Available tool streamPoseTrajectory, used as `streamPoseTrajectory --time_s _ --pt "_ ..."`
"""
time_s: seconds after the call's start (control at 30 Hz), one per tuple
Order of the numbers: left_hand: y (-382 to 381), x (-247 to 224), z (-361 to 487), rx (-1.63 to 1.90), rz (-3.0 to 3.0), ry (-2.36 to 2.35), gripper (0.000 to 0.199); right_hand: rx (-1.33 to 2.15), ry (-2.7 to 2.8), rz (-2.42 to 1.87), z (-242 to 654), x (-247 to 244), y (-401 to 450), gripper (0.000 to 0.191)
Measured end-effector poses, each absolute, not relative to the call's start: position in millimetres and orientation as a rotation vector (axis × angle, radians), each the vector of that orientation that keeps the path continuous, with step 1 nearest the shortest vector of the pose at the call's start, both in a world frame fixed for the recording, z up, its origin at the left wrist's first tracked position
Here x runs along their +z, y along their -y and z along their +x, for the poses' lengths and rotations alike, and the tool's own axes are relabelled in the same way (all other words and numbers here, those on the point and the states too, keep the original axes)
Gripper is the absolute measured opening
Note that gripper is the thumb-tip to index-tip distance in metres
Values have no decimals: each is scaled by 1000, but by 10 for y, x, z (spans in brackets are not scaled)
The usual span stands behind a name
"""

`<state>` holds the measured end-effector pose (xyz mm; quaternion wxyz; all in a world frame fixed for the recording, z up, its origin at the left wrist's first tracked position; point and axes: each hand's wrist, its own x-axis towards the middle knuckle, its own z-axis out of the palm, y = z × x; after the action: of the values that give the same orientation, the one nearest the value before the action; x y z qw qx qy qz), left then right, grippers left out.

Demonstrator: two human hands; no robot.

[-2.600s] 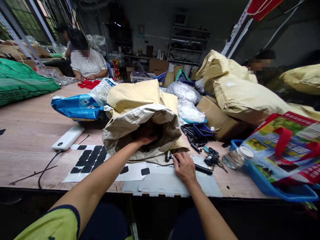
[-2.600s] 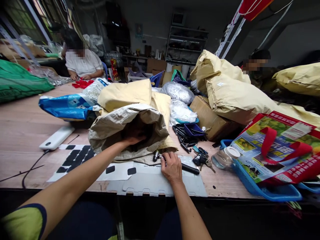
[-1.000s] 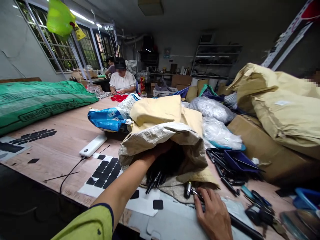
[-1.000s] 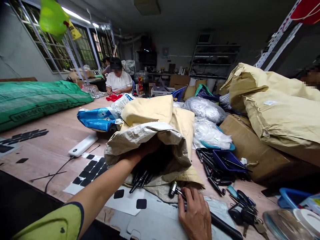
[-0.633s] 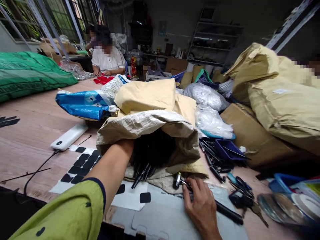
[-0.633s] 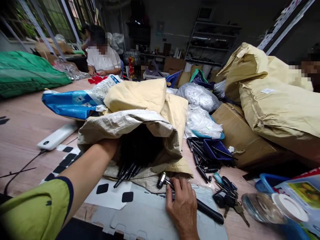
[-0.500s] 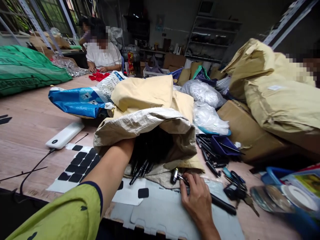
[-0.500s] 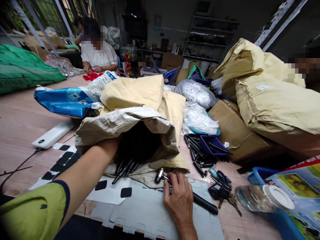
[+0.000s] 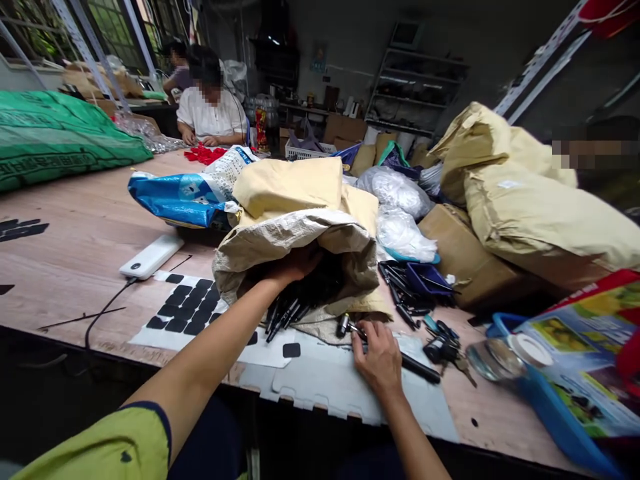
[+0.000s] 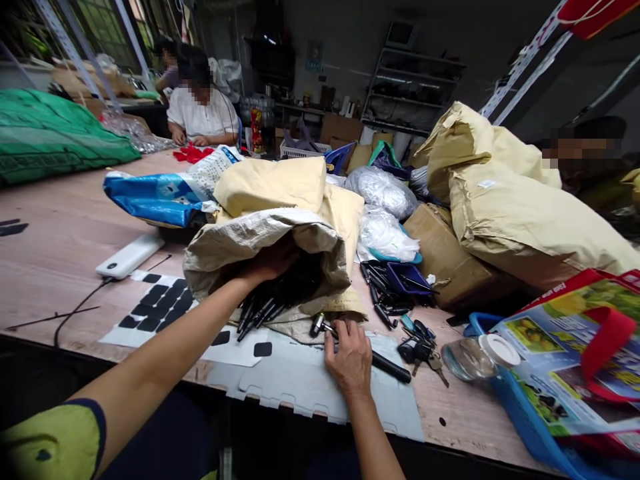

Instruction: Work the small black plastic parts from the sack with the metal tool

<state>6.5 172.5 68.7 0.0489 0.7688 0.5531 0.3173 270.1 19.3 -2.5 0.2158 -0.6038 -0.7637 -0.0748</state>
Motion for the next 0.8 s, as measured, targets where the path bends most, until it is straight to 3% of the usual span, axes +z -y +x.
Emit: streamPoseTrajectory --time_s 0.13,0.33,0.5,0.8 --pt "-871 651 -2 1007 2291 -1832 38 -226 2111 -1681 2693 -32 -188 16" --pt "167 201 -245 897 2292 -2087 22 -219 2101 -1695 2679 -33 -177 16" --pt "240 -99 -426 927 2265 -2079 13 -216 2082 -1687 2670 -19 -160 16" --pt "264 -115 -480 1044 2338 -2008 16 -219 2054 -1706 2650 -35 -142 17"
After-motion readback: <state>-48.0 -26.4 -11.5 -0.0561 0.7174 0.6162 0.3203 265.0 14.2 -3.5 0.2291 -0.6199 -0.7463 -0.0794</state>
